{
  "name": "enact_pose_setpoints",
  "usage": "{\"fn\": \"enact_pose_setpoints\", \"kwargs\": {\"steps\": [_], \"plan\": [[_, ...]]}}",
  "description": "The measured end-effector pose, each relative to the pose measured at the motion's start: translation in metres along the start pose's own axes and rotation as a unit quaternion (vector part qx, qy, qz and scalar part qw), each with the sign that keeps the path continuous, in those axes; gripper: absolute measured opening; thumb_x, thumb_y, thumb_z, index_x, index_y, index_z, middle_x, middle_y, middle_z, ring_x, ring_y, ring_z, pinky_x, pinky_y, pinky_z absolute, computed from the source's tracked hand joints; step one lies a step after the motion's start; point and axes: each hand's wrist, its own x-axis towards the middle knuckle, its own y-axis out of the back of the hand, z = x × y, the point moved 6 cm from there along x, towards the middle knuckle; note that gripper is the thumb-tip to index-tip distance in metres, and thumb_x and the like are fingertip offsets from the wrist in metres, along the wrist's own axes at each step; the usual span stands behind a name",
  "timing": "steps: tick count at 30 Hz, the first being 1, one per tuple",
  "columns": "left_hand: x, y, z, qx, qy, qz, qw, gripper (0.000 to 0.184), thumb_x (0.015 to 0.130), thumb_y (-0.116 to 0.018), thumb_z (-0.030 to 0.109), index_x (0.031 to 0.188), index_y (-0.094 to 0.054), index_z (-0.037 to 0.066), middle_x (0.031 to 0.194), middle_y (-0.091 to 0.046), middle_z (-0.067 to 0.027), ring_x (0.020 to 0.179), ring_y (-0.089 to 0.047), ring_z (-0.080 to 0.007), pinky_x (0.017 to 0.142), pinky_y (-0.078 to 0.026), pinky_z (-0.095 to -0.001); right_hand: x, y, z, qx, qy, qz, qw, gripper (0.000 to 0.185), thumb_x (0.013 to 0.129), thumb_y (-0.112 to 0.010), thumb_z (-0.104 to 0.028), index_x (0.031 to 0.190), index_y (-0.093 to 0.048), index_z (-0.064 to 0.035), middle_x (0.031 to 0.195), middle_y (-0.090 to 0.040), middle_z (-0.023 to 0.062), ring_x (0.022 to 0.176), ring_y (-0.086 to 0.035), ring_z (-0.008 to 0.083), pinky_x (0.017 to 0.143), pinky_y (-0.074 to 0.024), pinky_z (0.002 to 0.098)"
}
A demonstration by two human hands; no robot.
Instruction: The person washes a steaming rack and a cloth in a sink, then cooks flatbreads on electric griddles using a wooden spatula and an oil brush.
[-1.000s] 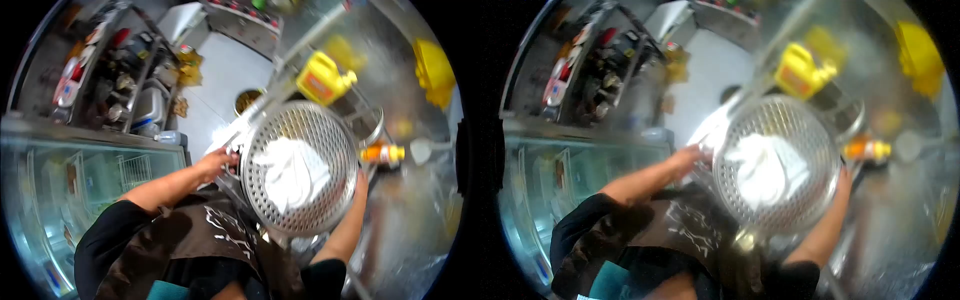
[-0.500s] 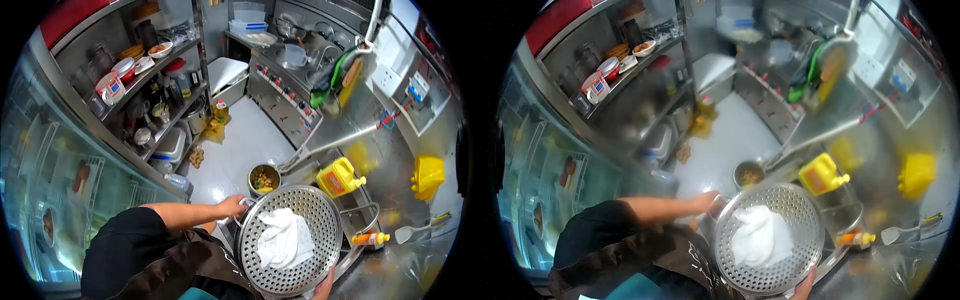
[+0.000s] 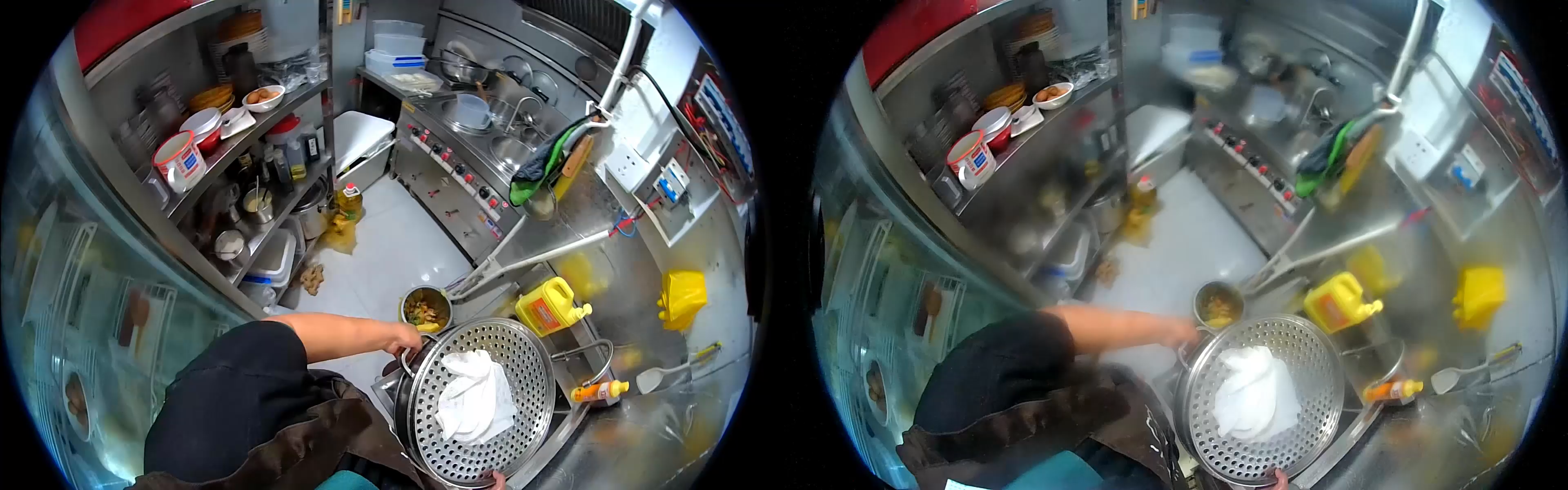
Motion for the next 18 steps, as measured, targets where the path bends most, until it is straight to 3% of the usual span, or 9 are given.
{"fn": "enact_pose_setpoints", "kwargs": {"steps": [1,2,5,10,12,14,16,18], "plan": [[0.02,0.006,-0.02,-0.015,-0.007,-0.024,1.0,0.008,0.061,-0.058,-0.008,0.067,-0.059,-0.004,0.073,-0.059,-0.0177,0.057,-0.058,-0.0273,0.046,-0.046,-0.0387,-0.008,-0.019,-0.015,0.192,-0.185,0.081,0.961,0.05,0.078,-0.068,-0.017,0.123,-0.054,0.0026,0.121,-0.057,0.0142,0.111,-0.054,0.0272,0.093,-0.0462,0.0394],[0.035,0.012,-0.03,-0.013,0.02,-0.015,1.0,0.009,0.061,-0.057,-0.008,0.067,-0.059,-0.003,0.073,-0.058,-0.0175,0.056,-0.058,-0.027,0.046,-0.046,-0.0381,-0.013,-0.028,-0.026,0.192,-0.182,0.083,0.961,0.052,0.077,-0.068,-0.016,0.123,-0.054,0.0024,0.122,-0.058,0.014,0.112,-0.054,0.0271,0.093,-0.0462,0.0396],[-0.012,0.008,0.035,-0.073,0.046,-0.031,0.996,0.013,0.062,-0.055,-0.009,0.07,-0.061,-0.002,0.076,-0.059,-0.0153,0.057,-0.057,-0.0241,0.045,-0.046,-0.0347,-0.022,-0.037,-0.038,0.187,-0.18,0.097,0.961,0.057,0.076,-0.067,-0.015,0.128,-0.051,0.0018,0.125,-0.056,0.0134,0.114,-0.054,0.0269,0.094,-0.0455,0.0412],[0.011,0.045,0.049,-0.027,0.013,-0.123,0.992,0.017,0.064,-0.054,-0.006,0.077,-0.064,-0.002,0.075,-0.06,-0.0122,0.057,-0.058,-0.0226,0.047,-0.048,-0.0348,-0.042,-0.073,-0.056,0.193,-0.156,0.094,0.964,0.059,0.077,-0.065,-0.014,0.131,-0.047,0.0013,0.128,-0.054,0.0132,0.115,-0.053,0.0276,0.096,-0.0449,0.0422],[0.008,0.056,0.075,-0.052,0.066,-0.12,0.989,0.018,0.063,-0.053,-0.006,0.077,-0.064,-0.002,0.074,-0.06,-0.0128,0.056,-0.058,-0.0237,0.048,-0.049,-0.0359,-0.048,-0.09,-0.06,0.193,-0.157,0.099,0.963,0.054,0.079,-0.064,-0.014,0.128,-0.049,0.0017,0.124,-0.056,0.0132,0.113,-0.053,0.0283,0.095,-0.045,0.0434],[-0.003,0.065,0.101,-0.111,0.197,-0.097,0.969,0.019,0.062,-0.052,-0.007,0.076,-0.063,-0.001,0.073,-0.06,-0.0143,0.055,-0.058,-0.0253,0.049,-0.05,-0.0375,-0.054,-0.109,-0.064,0.2,-0.164,0.094,0.961,0.041,0.083,-0.062,-0.013,0.12,-0.054,0.0017,0.115,-0.059,0.0122,0.105,-0.056,0.0275,0.09,-0.0464,0.0436],[0.015,0.084,0.113,-0.067,0.133,-0.138,0.979,0.016,0.062,-0.051,-0.006,0.075,-0.06,-0.002,0.072,-0.06,-0.0166,0.055,-0.058,-0.0278,0.05,-0.051,-0.0392,-0.064,-0.134,-0.078,0.202,-0.157,0.119,0.959,0.029,0.084,-0.062,-0.012,0.109,-0.059,0.0009,0.105,-0.061,0.0105,0.095,-0.057,0.0255,0.083,-0.0469,0.0427],[0.074,0.11,0.079,-0.024,0.041,-0.256,0.966,0.009,0.063,-0.052,-0.003,0.072,-0.056,-0.001,0.069,-0.057,-0.0175,0.055,-0.058,-0.0297,0.053,-0.052,-0.0422,-0.061,-0.139,-0.061,0.21,-0.14,0.125,0.96,0.019,0.085,-0.062,-0.011,0.099,-0.062,0.0002,0.095,-0.062,0.0092,0.086,-0.057,0.0235,0.076,-0.0466,0.0411]]}}
